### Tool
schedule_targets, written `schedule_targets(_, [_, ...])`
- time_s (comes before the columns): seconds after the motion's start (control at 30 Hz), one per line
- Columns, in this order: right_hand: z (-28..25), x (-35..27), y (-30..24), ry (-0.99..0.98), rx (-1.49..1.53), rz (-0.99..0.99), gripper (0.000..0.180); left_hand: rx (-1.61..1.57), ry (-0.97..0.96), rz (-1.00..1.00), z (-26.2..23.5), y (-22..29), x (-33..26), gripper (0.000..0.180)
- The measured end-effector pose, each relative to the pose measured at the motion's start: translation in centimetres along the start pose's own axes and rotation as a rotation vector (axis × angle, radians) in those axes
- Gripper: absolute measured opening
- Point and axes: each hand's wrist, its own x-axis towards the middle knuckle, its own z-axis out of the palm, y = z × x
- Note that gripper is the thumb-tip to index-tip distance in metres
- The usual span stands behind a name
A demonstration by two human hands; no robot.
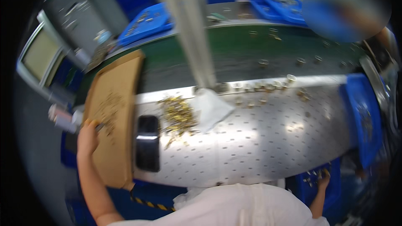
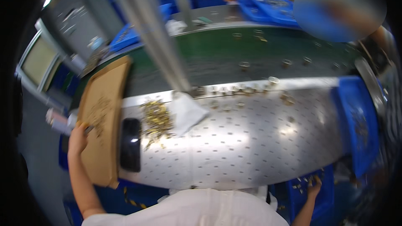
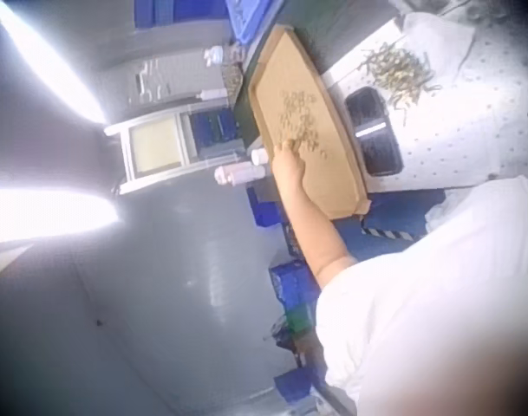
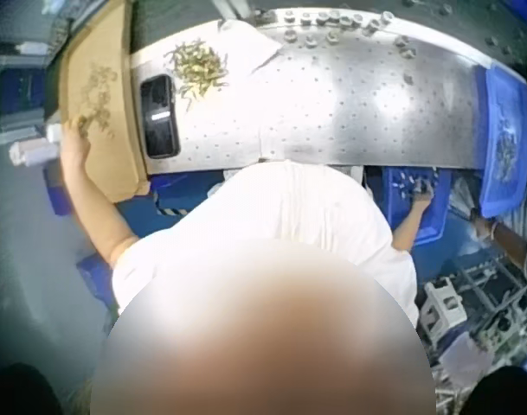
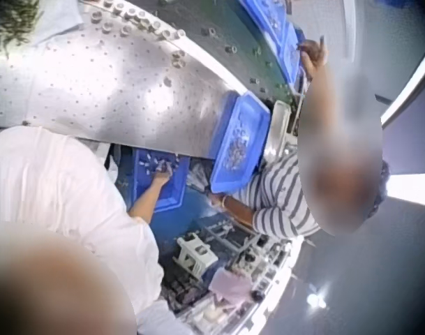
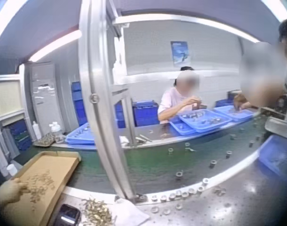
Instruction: The person uses a handheld metal tool to press small brass components into cylindrical metal casings. They pick up a casing, insert the brass piece, and apply pressure with the tool to secure it. The finished parts are placed on a perforated metal tray, while raw materials are kept in a cardboard box and a blue bin.
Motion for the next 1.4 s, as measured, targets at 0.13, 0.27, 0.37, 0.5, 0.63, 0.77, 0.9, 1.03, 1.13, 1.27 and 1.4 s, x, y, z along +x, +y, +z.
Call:
schedule_targets(0.13, [-7.7,1.8,-8.1,-0.232,0.168,0.155,0.031,-0.147,0.108,0.037,2.5,-7.5,-2.4,0.040])
schedule_targets(0.27, [-20.8,3.4,-21.6,-0.912,0.255,-0.082,0.025,-0.638,0.243,0.011,3.6,-6.2,-2.2,0.035])
schedule_targets(0.37, [-24.1,5.3,-31.2,-0.958,0.629,-0.507,0.024,-1.035,0.109,-0.021,0.2,2.3,-3.4,0.035])
schedule_targets(0.5, [-18.4,10.2,-43.9,-0.756,0.602,-0.916,0.019,-1.474,-0.134,-0.041,-2.0,14.1,-5.0,0.040])
schedule_targets(0.63, [-9.3,14.7,-56.7,-0.467,0.429,-0.902,0.020,-1.796,-0.455,0.217,-2.9,22.2,-4.8,0.047])
schedule_targets(0.77, [-2.9,17.7,-61.0,-0.302,-0.091,-1.006,0.016,-1.778,-0.760,0.279,-4.7,26.5,-4.3,0.044])
schedule_targets(0.9, [-1.1,18.8,-61.1,-0.244,-0.075,-1.097,0.014,-1.810,-0.886,0.373,-3.9,27.8,-3.4,0.041])
schedule_targets(1.03, [-5.5,14.5,-61.5,-0.642,0.387,-0.889,0.012,-1.817,-0.849,0.247,-0.5,27.7,-2.7,0.039])
schedule_targets(1.13, [-8.1,9.2,-59.1,-1.068,0.764,-0.750,0.018,-1.839,-0.839,0.202,0.8,27.6,-2.7,0.038])
schedule_targets(1.27, [-10.2,5.4,-56.5,-0.982,0.698,-0.895,0.015,-1.862,-0.912,0.263,0.4,28.4,-2.8,0.038])
schedule_targets(1.4, [-10.0,4.0,-56.0,-0.880,0.793,-0.993,0.019,-1.765,-0.713,0.424,0.5,28.3,-3.2,0.037])
